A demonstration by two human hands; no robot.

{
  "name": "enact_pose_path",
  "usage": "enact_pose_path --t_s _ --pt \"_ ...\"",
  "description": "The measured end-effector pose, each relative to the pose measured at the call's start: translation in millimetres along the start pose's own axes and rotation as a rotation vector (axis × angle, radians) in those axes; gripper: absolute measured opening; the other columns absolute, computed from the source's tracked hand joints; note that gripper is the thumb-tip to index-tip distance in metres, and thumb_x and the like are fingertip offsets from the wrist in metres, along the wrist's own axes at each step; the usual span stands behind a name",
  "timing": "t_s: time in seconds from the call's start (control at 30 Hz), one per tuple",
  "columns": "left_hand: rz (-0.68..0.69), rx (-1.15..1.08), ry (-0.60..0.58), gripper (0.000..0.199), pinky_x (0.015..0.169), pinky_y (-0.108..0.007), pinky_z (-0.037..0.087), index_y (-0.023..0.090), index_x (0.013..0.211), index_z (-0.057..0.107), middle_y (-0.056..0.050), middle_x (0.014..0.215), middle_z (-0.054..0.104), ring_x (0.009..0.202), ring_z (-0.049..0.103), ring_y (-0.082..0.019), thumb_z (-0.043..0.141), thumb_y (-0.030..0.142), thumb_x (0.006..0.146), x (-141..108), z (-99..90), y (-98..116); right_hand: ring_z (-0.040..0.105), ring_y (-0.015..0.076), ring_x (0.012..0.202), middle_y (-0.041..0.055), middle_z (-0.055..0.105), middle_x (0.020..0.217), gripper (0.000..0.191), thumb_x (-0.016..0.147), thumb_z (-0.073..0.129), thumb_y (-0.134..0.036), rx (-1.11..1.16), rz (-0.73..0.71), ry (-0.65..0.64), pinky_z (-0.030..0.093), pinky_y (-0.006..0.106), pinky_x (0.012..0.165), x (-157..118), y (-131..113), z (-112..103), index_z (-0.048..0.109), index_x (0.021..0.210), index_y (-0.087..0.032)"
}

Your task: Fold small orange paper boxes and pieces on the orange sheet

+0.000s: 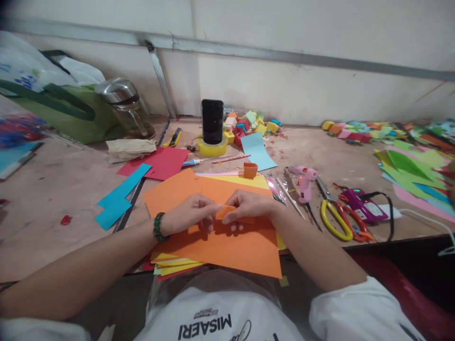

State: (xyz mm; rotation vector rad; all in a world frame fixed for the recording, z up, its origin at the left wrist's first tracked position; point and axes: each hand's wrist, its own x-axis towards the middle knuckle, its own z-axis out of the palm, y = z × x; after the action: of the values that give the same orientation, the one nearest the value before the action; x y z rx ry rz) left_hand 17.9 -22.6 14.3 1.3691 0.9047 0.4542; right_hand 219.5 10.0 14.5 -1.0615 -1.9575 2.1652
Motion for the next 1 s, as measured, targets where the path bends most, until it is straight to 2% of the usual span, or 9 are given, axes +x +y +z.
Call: enact_pose_path --t_s 0.17,0.37,0.5,0.67,0.87,1.0 --pt "-0.047 0.048 0.078 0.033 0.036 -0.014 0.040 0.016 0.055 0.051 -0.001 0.048 0.063 0.042 0.060 -0.010 0.072 0.036 0.069 -0.1 3.9 1.2 0.058 0.0074 0.042 0.0035 0.069 0.056 0.034 0.069 0.078 -0.041 -0.029 -0.020 0.027 0.045 0.017 0.042 0.0 -0.8 0.8 0.071 0.073 -0.008" --pt "-0.101 -0.079 0.085 0.031 0.040 -0.014 0.044 0.016 0.053 0.048 0.000 0.045 0.063 0.041 0.060 -0.009 0.073 0.027 0.069 1.4 2.9 2.9 0.057 0.0071 0.042 0.0023 0.068 0.055 0.032 0.069 0.078 -0.040 -0.055 -0.058 0.054 0.045 0.017 0.042 0.5 1.2 -0.4 0.071 0.072 -0.009" --pt "-0.075 -0.150 0.037 0.034 0.044 -0.016 0.049 0.015 0.055 0.051 -0.001 0.048 0.064 0.044 0.062 -0.010 0.076 0.035 0.068 2.3 0.6 2.2 0.056 0.0062 0.040 0.0013 0.068 0.055 0.032 0.069 0.077 -0.041 -0.045 -0.063 0.065 0.045 0.016 0.041 -0.3 -3.2 2.5 0.069 0.069 -0.010" --pt "-0.088 -0.159 0.028 0.042 0.045 -0.020 0.053 0.013 0.059 0.058 -0.004 0.053 0.066 0.047 0.064 -0.013 0.078 0.049 0.063 3.8 1.5 0.4 0.057 0.0071 0.039 0.0013 0.068 0.056 0.038 0.067 0.078 -0.044 -0.018 -0.034 0.028 0.044 0.016 0.039 2.6 -5.5 8.3 0.070 0.079 -0.009" --pt "-0.128 -0.194 0.087 0.040 0.041 -0.021 0.051 0.014 0.060 0.055 -0.003 0.051 0.066 0.044 0.063 -0.014 0.081 0.045 0.062 3.8 -2.6 1.7 0.062 0.0094 0.043 0.0038 0.070 0.060 0.042 0.067 0.078 -0.048 0.041 -0.007 0.094 0.047 0.017 0.041 5.0 1.3 3.0 0.069 0.077 -0.009" --pt "-0.138 -0.188 0.114 0.040 0.041 -0.017 0.047 0.014 0.059 0.055 -0.003 0.050 0.066 0.042 0.061 -0.011 0.082 0.044 0.063 5.0 -11.1 2.1 0.064 0.0111 0.045 0.0049 0.069 0.056 0.046 0.067 0.076 -0.053 0.085 0.005 0.088 0.050 0.017 0.045 1.2 -0.2 -4.6 0.068 0.072 -0.008"
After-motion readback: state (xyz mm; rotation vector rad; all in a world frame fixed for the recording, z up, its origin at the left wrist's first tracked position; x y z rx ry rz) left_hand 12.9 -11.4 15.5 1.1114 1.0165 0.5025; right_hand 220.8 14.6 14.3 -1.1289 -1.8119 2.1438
